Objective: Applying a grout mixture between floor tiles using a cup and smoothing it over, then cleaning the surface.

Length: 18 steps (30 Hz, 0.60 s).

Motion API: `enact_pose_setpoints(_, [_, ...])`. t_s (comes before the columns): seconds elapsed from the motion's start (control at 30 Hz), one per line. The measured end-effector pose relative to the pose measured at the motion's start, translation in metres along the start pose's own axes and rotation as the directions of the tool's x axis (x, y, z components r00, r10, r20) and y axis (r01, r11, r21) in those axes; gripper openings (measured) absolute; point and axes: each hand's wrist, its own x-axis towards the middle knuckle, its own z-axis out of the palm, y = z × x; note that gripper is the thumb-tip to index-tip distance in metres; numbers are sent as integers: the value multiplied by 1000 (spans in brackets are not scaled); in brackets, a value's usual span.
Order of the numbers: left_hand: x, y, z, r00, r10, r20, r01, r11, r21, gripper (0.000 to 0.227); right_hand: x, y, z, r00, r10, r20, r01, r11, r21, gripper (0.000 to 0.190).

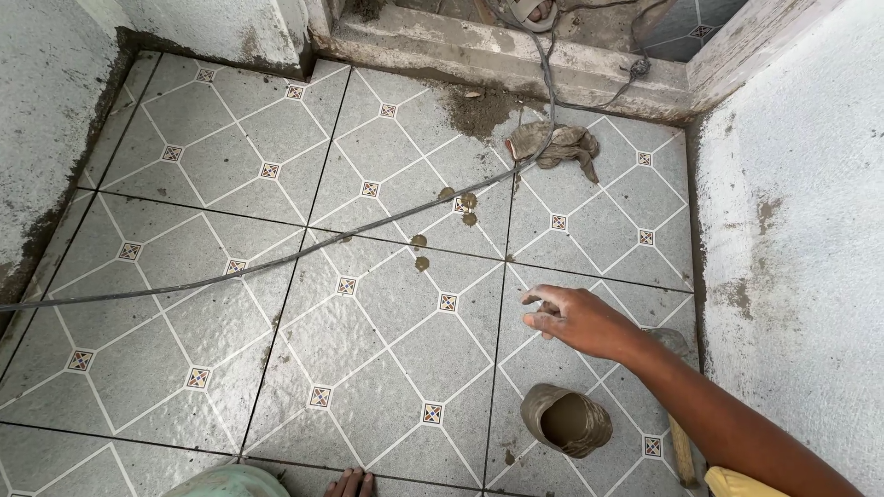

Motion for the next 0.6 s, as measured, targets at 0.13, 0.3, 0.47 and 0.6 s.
enact_pose_setpoints(0.13, [-3, 8, 3, 979, -50, -198, 58, 998, 35, 34, 0, 5, 2, 1000, -13, 10, 13, 1000, 21, 57])
enact_pose_setpoints(0.3, [5, 3, 6, 969, -57, -242, 69, 997, 44, 33, -1, 4, 0, 1000, 0, 10, 0, 1000, 2, 57])
enact_pose_setpoints(0.47, [14, -3, 6, 971, -42, -236, 54, 998, 43, 34, 4, 7, 4, 1000, -17, 6, 17, 1000, 1, 56])
enact_pose_setpoints(0.6, [3, 2, 5, 975, -45, -218, 54, 998, 35, 34, 2, 5, 6, 1000, -2, 18, 2, 1000, 4, 56])
